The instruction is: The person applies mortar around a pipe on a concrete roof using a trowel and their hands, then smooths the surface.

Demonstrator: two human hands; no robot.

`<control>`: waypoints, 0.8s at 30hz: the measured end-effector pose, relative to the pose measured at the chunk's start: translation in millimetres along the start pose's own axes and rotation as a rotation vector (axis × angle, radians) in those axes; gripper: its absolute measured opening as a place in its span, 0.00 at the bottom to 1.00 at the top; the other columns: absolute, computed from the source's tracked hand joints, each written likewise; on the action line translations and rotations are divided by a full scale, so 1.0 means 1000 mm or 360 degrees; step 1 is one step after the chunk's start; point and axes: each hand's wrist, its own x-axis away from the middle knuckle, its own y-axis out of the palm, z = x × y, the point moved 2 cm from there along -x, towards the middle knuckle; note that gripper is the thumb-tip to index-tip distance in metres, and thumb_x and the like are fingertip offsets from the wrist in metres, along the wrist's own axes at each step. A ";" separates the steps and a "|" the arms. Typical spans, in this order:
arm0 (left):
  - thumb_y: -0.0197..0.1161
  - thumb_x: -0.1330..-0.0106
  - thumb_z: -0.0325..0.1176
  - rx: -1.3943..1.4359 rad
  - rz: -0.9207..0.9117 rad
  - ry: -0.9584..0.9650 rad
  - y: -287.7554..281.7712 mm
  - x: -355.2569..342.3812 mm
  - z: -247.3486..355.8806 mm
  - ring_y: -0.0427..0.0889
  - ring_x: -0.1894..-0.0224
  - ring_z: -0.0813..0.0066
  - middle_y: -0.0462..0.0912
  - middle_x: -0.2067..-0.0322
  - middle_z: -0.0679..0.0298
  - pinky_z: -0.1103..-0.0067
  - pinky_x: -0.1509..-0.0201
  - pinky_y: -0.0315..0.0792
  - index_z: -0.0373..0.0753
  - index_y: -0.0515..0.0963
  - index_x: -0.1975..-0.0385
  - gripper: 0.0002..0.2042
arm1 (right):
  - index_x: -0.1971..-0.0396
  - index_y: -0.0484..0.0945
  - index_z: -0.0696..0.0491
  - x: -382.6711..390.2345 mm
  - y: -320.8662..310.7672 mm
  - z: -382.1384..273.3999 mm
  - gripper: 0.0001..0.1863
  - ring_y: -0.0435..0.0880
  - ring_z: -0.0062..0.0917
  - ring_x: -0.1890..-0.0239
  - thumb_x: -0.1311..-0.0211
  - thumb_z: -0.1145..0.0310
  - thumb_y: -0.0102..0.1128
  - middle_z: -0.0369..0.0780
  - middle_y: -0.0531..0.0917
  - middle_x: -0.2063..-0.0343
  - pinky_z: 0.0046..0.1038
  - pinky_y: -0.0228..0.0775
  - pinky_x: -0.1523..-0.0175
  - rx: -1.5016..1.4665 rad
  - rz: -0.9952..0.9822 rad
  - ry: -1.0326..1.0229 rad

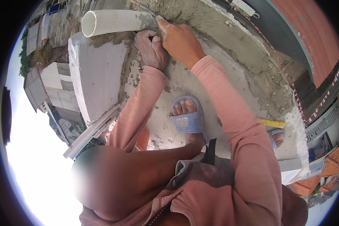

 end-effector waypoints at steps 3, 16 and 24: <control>0.52 0.30 0.36 0.0098 0.0057 -0.0019 0.000 -0.002 -0.005 0.68 0.54 0.53 0.71 0.58 0.55 0.59 0.43 0.58 0.40 0.69 0.57 0.09 | 0.39 0.75 0.55 -0.001 0.003 0.004 0.26 0.85 0.53 0.63 0.39 0.74 0.54 0.54 0.85 0.67 0.46 0.78 0.51 0.0031 -0.0065 0.0043; 0.52 0.30 0.38 0.0042 0.0020 0.0019 -0.003 -0.001 -0.003 0.69 0.53 0.53 0.72 0.56 0.54 0.59 0.41 0.58 0.41 0.69 0.57 0.09 | 0.34 0.71 0.51 0.008 0.000 0.001 0.27 0.83 0.53 0.58 0.35 0.73 0.53 0.56 0.83 0.61 0.45 0.76 0.50 0.0009 -0.0094 0.0082; 0.53 0.32 0.36 0.0077 -0.0032 -0.0010 -0.006 0.003 0.001 0.69 0.52 0.52 0.72 0.56 0.55 0.57 0.41 0.58 0.41 0.69 0.57 0.09 | 0.33 0.71 0.47 0.014 -0.004 0.005 0.28 0.83 0.52 0.54 0.33 0.76 0.51 0.53 0.84 0.53 0.42 0.76 0.46 -0.0013 -0.0154 0.0127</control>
